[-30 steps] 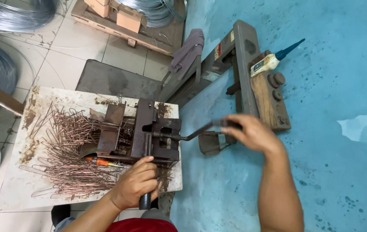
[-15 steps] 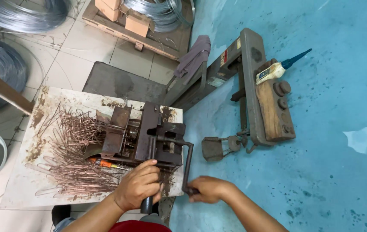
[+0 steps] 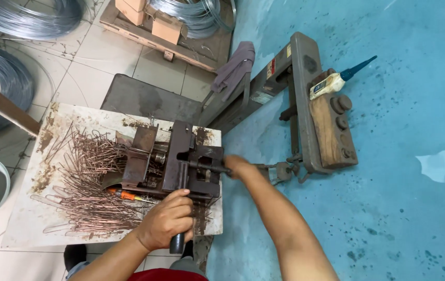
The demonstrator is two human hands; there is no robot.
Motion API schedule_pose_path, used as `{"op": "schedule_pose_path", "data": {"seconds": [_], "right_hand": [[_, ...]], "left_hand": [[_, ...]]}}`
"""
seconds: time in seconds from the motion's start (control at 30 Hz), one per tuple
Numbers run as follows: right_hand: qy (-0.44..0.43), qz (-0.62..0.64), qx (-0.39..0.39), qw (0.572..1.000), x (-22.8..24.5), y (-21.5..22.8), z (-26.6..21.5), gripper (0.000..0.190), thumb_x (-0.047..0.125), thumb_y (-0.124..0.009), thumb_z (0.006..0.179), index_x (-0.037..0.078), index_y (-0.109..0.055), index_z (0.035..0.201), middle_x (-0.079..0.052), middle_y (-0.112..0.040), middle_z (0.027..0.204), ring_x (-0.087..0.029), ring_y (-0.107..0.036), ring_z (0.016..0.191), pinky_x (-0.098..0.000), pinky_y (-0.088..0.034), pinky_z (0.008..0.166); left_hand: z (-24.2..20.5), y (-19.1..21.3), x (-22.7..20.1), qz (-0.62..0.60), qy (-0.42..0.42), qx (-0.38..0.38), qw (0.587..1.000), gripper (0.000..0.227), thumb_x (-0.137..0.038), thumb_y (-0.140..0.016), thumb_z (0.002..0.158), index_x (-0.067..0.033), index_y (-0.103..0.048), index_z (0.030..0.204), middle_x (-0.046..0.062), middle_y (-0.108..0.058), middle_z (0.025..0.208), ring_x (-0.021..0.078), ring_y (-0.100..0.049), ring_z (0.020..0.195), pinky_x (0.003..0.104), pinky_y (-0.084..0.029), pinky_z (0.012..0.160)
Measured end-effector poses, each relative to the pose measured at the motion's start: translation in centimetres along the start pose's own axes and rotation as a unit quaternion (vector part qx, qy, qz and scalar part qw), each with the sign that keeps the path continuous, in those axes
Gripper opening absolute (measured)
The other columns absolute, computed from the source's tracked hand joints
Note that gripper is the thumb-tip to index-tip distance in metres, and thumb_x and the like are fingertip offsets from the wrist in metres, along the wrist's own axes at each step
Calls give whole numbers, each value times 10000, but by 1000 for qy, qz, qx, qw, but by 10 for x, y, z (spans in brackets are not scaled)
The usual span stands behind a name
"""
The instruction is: Operating a manual machine to bend or cut small wire pieces.
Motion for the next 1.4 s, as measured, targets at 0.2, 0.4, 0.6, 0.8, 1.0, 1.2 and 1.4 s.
{"op": "schedule_pose_path", "data": {"seconds": [0.2, 0.4, 0.6, 0.8, 1.0, 1.2, 1.4], "right_hand": [[192, -88, 244, 946, 59, -36, -193, 391, 454, -576, 987, 75, -644, 1057, -104, -690, 988, -285, -651, 848, -420, -497, 694], [192, 60, 19, 979, 40, 161, -240, 351, 445, -626, 905, 148, -691, 1082, -10, -738, 958, -145, -705, 830, -287, -596, 743], [47, 37, -179, 982, 20, 145, -67, 440, 388, -615, 951, 187, -629, 1342, -88, -654, 1325, -297, -631, 1174, -432, -484, 965], [100, -40, 97, 990, 22, -59, -57, 295, 406, -612, 898, 124, -653, 975, -100, -669, 932, -270, -636, 817, -402, -465, 680], [203, 196, 161, 946, 55, 22, -258, 350, 456, -634, 946, 112, -678, 899, 23, -694, 806, -95, -610, 660, -278, -489, 632], [67, 173, 3, 983, 68, 79, -280, 463, 522, -571, 930, 115, -724, 771, -13, -701, 616, -96, -660, 567, -271, -511, 600], [40, 121, 42, 991, 67, 11, -238, 537, 515, -574, 971, 112, -663, 626, -17, -690, 601, -140, -657, 555, -328, -499, 588]], "left_hand": [[-3, 2, 0, 14, -8, -6, 1000, 221, -110, -614, 904, -77, -557, 694, 67, -526, 723, 277, -604, 809, 506, -471, 1051], [-7, -2, 3, -4, 1, 1, 1000, 184, -105, -625, 883, -76, -573, 708, 61, -518, 715, 275, -598, 825, 534, -454, 1065], [-6, -3, 3, 0, 3, -3, 1000, 194, -118, -632, 887, -75, -573, 707, 62, -519, 716, 278, -601, 828, 548, -455, 1064], [-3, -1, 1, 15, -7, -6, 1000, 268, -123, -606, 923, -88, -528, 669, 51, -484, 706, 269, -588, 819, 512, -458, 1050], [-5, -4, 1, 7, -10, -8, 1000, 209, -94, -609, 894, -69, -560, 693, 68, -515, 713, 277, -584, 795, 533, -467, 1037], [6, 3, -5, 19, -27, 36, 999, 178, -121, -595, 893, -69, -555, 727, 75, -562, 748, 273, -575, 767, 518, -456, 1029], [60, 34, -10, 21, -11, -8, 1000, 225, -100, -614, 853, -79, -524, 648, 65, -505, 645, 248, -496, 637, 451, -498, 898]]}}
Point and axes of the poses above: each hand's wrist, its own z-axis towards the middle knuckle, its own y-axis out of the back of the hand, x = y × z, the point moved 8 cm from there along z, towards the middle knuckle
